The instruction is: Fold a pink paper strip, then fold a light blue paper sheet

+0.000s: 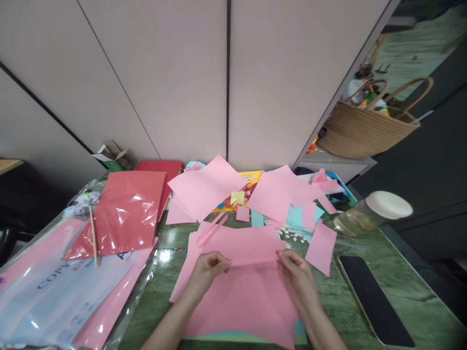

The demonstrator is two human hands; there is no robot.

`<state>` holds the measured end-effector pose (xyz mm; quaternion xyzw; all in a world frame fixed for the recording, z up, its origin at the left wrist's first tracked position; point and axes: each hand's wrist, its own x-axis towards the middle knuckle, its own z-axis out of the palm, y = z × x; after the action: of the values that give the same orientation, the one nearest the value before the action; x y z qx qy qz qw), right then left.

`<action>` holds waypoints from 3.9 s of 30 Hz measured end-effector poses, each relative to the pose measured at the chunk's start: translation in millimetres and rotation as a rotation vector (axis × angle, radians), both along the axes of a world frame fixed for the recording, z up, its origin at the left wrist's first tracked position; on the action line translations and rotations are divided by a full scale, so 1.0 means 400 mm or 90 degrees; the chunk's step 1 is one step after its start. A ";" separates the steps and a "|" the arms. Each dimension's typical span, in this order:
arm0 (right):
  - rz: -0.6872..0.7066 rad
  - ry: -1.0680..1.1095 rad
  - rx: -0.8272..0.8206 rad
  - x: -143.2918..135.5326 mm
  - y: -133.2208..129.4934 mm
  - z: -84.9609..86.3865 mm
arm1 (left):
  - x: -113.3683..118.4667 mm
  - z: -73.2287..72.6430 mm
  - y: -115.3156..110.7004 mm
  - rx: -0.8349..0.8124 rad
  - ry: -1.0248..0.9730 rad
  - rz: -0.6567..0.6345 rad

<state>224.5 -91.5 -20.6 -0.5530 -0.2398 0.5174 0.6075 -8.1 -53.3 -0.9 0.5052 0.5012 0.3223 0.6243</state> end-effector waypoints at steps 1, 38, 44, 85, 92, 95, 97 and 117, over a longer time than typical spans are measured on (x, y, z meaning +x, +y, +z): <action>-0.004 -0.011 0.002 -0.002 0.002 -0.004 | 0.000 -0.002 0.000 0.006 0.004 -0.006; 0.085 -0.408 -0.053 0.120 -0.224 -0.047 | 0.096 -0.091 -0.272 0.588 0.660 -0.366; 0.069 -0.381 -0.066 0.132 -0.206 -0.075 | 0.114 -0.077 -0.279 0.579 0.651 -0.348; 0.223 -1.212 -0.123 -0.112 -0.343 -0.069 | 0.132 -0.092 -0.240 0.126 0.149 0.102; 0.221 -1.223 -0.096 -0.115 -0.341 -0.073 | 0.127 -0.090 -0.232 0.073 0.099 0.118; 0.212 -1.202 -0.077 -0.113 -0.342 -0.080 | 0.127 -0.093 -0.232 0.067 0.090 0.115; 0.206 -1.170 -0.064 -0.111 -0.343 -0.085 | 0.127 -0.095 -0.232 0.069 0.087 0.113; 0.008 -0.459 -0.108 0.109 -0.256 0.027 | 0.140 -0.107 -0.255 0.268 0.244 -0.039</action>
<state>268.0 -194.0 -9.7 -0.7466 -0.3981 0.3113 0.4327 47.9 -155.5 -43.5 0.6901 0.5166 0.2989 0.4094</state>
